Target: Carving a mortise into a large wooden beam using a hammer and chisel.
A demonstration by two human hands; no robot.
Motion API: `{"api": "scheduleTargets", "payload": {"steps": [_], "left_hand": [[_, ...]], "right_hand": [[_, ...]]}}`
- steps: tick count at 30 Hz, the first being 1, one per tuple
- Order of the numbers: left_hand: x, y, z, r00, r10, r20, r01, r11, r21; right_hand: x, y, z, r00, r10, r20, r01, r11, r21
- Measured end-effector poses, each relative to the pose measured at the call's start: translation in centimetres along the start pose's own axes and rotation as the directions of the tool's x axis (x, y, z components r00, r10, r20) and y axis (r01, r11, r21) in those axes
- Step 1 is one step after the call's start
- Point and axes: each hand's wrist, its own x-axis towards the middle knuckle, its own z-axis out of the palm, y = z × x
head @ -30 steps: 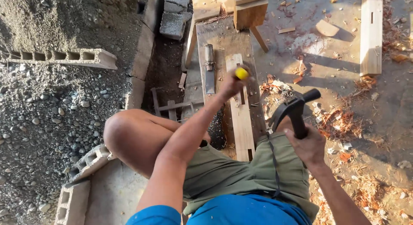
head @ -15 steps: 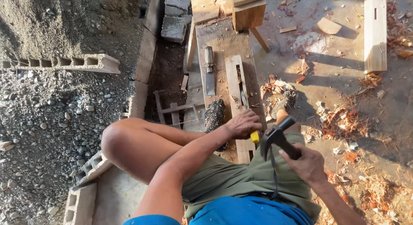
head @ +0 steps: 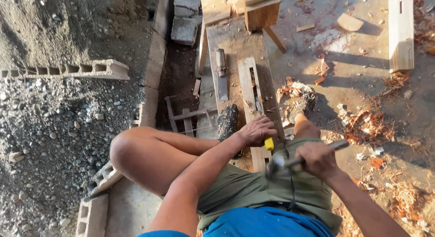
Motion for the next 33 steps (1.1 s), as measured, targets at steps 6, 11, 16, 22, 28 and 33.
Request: {"api": "scheduleTargets", "payload": {"steps": [6, 11, 16, 22, 28, 33], "left_hand": [[0.1, -1.8, 1.7, 0.998, 0.032, -0.054, -0.023, 0.989, 0.145], [0.4, -0.9, -1.9, 0.987, -0.105, 0.120, 0.106, 0.994, -0.009], [0.3, -3.0, 0.3, 0.993, -0.095, 0.073, 0.097, 0.995, -0.025], [0.6, -4.1, -0.7, 0.991, -0.032, -0.133, 0.039, 0.998, 0.053], [0.9, -0.9, -2.9, 0.983, -0.176, -0.042, 0.169, 0.976, -0.139], [-0.7, -3.1, 2.4, 0.980, -0.046, -0.194, 0.050, 0.999, 0.016]], "right_hand": [[0.8, -1.5, 2.2, 0.953, 0.293, 0.075, -0.290, 0.956, -0.048], [-1.0, -0.9, 0.9, 0.997, 0.063, -0.046, -0.056, 0.989, 0.134], [0.8, 3.0, 4.7, 0.985, 0.135, 0.111, -0.128, 0.989, -0.069], [0.9, -1.2, 1.1, 0.978, 0.202, 0.061, -0.204, 0.979, 0.025], [0.2, -2.2, -0.3, 0.994, 0.029, -0.105, -0.010, 0.984, 0.175], [1.3, 0.7, 5.4, 0.977, 0.215, 0.012, -0.215, 0.976, 0.018]]}}
